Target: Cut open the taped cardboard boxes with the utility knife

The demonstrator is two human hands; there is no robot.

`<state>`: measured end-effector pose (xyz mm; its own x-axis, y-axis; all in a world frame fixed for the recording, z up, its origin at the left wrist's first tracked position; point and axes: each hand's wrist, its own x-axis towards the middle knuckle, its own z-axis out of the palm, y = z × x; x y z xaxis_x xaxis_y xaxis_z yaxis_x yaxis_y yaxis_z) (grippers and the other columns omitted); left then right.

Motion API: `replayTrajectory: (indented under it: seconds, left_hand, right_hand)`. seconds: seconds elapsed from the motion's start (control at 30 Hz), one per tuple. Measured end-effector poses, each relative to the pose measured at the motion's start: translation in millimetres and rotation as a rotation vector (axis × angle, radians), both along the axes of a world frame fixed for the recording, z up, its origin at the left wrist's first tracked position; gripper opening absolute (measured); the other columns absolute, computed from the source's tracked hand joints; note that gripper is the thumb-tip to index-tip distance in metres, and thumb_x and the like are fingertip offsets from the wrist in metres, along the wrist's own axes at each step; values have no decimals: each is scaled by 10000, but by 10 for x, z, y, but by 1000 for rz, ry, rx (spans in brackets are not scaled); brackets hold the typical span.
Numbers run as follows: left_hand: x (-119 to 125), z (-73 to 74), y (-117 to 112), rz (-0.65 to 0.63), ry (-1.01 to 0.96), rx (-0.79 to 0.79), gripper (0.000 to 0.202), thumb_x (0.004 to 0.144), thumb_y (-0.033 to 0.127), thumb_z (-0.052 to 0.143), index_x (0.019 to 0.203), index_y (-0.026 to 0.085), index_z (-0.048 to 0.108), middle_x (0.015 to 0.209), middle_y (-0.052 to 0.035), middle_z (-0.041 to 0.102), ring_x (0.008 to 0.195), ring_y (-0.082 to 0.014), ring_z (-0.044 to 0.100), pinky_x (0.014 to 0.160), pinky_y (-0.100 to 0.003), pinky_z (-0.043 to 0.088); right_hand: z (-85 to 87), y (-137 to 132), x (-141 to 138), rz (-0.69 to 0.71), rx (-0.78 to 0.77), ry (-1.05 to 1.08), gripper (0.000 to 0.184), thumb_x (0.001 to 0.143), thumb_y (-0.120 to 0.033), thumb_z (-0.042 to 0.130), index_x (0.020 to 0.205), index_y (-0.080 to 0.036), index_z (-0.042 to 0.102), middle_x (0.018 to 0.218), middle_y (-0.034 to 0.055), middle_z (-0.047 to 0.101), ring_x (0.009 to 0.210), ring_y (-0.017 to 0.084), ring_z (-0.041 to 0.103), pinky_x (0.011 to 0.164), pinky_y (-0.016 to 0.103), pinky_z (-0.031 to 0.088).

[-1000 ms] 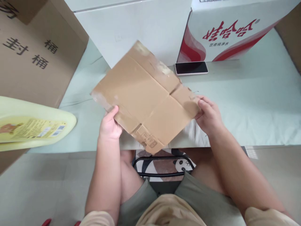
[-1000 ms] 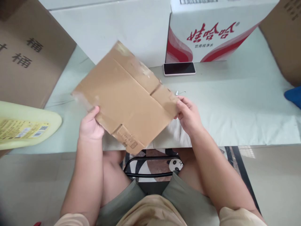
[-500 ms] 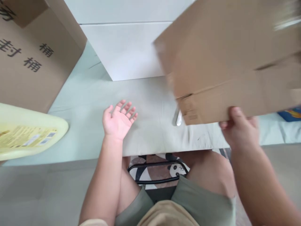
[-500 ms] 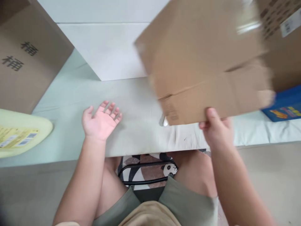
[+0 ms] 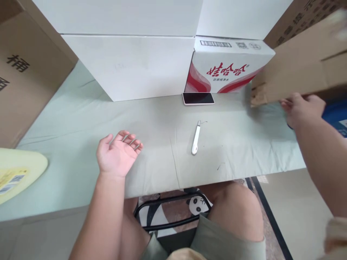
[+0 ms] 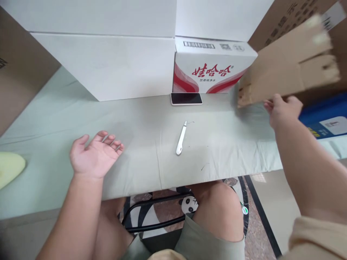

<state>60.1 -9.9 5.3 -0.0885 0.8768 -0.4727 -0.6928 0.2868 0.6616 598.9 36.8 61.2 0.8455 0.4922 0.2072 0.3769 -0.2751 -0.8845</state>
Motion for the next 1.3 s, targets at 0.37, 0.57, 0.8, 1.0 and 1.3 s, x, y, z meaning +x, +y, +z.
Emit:
replayTrajectory:
  seconds: [0.37, 0.57, 0.8, 1.0, 1.3]
  left_hand:
    - [9, 62, 90, -34, -28, -15, 248, 860, 297, 684, 637, 193, 648, 339, 74, 239, 470, -111, 535, 557, -198, 522]
    - [0, 143, -17, 3, -55, -45, 411, 998, 175, 537, 599, 180, 636, 283, 102, 228, 321, -48, 298, 460, -169, 352]
    - [-115, 124, -69, -44, 36, -49, 367, 969, 178, 561, 606, 181, 615, 291, 107, 260, 294, -43, 216, 411, -190, 257]
    - [-212, -44, -76, -84, 166, 39, 207, 852, 236, 660, 654, 189, 623, 302, 119, 277, 314, -43, 196, 423, -198, 229]
    - [-85, -65, -116, -206, 358, 208, 250, 745, 395, 785, 760, 200, 629, 384, 110, 398, 381, -57, 279, 474, -216, 264]
  right_hand:
    - [-242, 3, -513, 222, -409, 340, 139, 1034, -111, 546, 900, -144, 565, 824, 77, 679, 664, 94, 703, 794, 299, 588]
    - [-284, -319, -1160, 456, -558, 206, 76, 986, -141, 533, 960, -183, 591, 892, 71, 717, 696, 118, 693, 722, 252, 566]
    - [-663, -671, -2407, 879, -672, -142, 315, 875, -333, 707, 1180, -259, 732, 717, -7, 697, 711, 204, 652, 701, 304, 470]
    - [-990, -675, -2918, 930, -555, -373, 395, 898, -321, 587, 1249, -241, 750, 987, 97, 696, 885, 263, 648, 808, 366, 479]
    - [-1052, -688, -2859, 958, -408, -186, 448, 829, -284, 572, 1238, -216, 740, 975, 95, 714, 806, 252, 624, 839, 419, 509]
